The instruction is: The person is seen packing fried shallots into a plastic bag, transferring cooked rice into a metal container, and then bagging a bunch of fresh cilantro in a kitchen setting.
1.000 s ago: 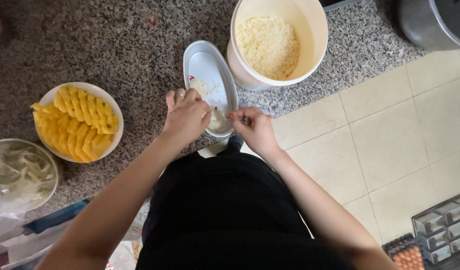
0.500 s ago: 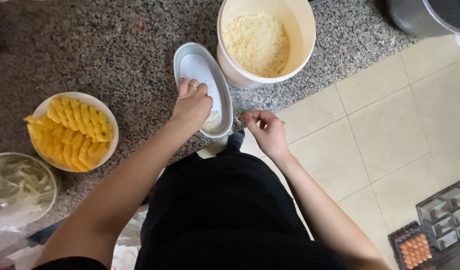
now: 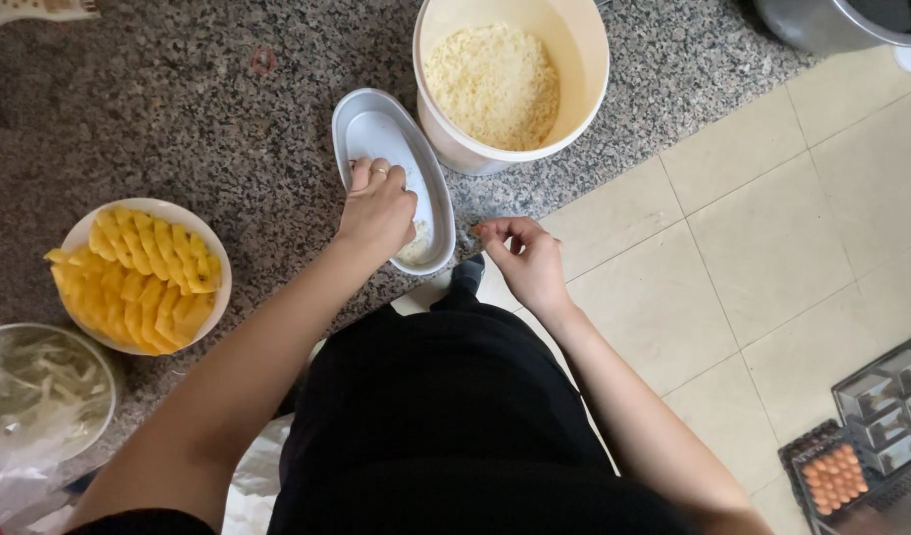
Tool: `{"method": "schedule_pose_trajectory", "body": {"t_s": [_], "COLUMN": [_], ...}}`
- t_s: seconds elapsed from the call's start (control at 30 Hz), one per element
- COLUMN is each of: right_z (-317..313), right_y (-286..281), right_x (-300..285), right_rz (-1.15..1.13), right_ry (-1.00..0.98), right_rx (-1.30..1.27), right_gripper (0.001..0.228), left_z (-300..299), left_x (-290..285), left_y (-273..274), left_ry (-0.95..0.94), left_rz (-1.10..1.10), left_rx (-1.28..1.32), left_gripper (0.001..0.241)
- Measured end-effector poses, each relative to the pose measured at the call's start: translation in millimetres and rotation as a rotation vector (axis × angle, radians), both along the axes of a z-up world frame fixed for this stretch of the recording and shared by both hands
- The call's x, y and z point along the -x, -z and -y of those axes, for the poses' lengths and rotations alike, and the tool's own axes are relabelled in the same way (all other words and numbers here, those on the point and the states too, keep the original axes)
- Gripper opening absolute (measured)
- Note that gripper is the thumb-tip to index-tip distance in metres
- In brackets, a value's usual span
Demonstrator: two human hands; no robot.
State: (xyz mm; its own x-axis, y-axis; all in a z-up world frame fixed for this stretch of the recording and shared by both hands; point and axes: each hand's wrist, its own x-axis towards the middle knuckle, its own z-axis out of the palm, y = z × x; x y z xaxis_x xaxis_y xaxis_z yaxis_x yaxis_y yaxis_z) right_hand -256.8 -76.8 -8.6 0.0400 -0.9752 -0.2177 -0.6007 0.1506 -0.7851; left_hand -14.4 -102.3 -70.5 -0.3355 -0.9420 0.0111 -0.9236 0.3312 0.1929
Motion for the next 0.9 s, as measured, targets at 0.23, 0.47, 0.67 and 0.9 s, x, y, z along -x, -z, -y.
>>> {"method": "schedule_pose_trajectory", "body": {"t_s": [0.23,0.47,0.67,0.9], "right_z": [-1,1,4,7], "right_y": [-5,-5,-6,-6], "right_x": [0,-5,-8,-8], "right_rz": [-0.021,-0.022,-0.01,-0.014], "right_ry": [0.003,0.001,0.0,0.001], "right_rx": [-0.015,-0.001,-0.009,0.0], "right_gripper": [0.013,0.012,0.013,0.013], "left_z": [3,3,8,9], "left_x": [-8,-15,-5,0], "left_y": [14,2,2,-4], "left_ry": [-0.036,-0.035,0.036,0.056], "left_rz": [-0.02,-0.067,-0.031,0.037], "left_rx": [-0.051,-0.102,-0.072,0.046], "left_gripper": [0.016,0.013,0.012,0.013]}}
